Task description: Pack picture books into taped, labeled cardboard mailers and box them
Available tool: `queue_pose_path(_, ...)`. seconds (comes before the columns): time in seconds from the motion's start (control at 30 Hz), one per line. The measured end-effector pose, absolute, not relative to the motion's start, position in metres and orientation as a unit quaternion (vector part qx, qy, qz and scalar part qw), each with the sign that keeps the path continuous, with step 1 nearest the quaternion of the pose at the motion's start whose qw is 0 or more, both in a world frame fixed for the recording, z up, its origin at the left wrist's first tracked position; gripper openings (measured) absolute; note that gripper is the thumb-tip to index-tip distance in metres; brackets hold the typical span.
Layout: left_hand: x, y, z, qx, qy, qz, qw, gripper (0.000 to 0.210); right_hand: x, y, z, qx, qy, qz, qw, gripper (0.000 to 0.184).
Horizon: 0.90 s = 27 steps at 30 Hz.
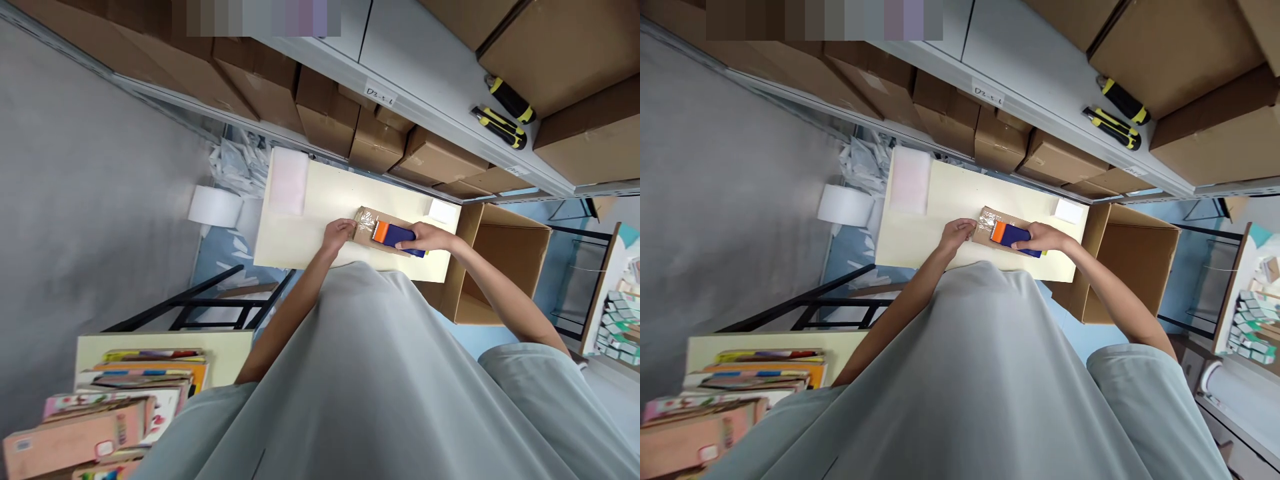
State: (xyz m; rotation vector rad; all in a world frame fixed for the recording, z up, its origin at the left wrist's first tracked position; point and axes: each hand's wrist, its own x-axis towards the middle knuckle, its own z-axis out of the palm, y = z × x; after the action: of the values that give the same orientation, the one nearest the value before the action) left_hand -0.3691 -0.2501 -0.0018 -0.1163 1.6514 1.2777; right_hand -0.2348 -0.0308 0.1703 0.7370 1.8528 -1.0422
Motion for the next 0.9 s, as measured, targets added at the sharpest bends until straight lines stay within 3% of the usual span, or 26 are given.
queue_pose_path(0.17,-0.366,-0.256,0.004,-0.002,0.766,0.488,0.418,0.065,-0.23,-0.032,0.17,0.294,0.742,-0.412,0.439,0.063)
queue_pose_path(0.27,-0.35,-0.263,0.011,0.073,0.761,0.509,0.395,0.05,-0.228,-0.033,0.171,0.297,0.743,-0.409,0.439,0.061)
queue_pose_path(0.33,-0.336,-0.266,0.014,0.148,0.735,0.514,0.417,0.054,-0.228,-0.035,0.171,0.296,0.747,-0.403,0.438,0.059)
queue_pose_path(0.47,-0.327,-0.266,0.016,0.299,0.722,0.423,0.458,0.108,-0.229,-0.04,0.17,0.297,0.758,-0.375,0.444,0.057)
queue_pose_path(0.6,-0.346,-0.251,0.02,0.502,0.713,0.309,0.379,0.144,-0.228,-0.041,0.173,0.299,0.759,-0.388,0.429,0.05)
queue_pose_path(0.7,-0.359,-0.233,0.024,0.61,0.699,0.205,0.313,0.14,-0.224,-0.039,0.176,0.305,0.756,-0.402,0.417,0.048)
queue_pose_path(0.9,-0.358,-0.222,0.032,0.631,0.717,0.093,0.281,0.113,-0.207,-0.031,0.173,0.297,0.745,-0.454,0.388,0.053)
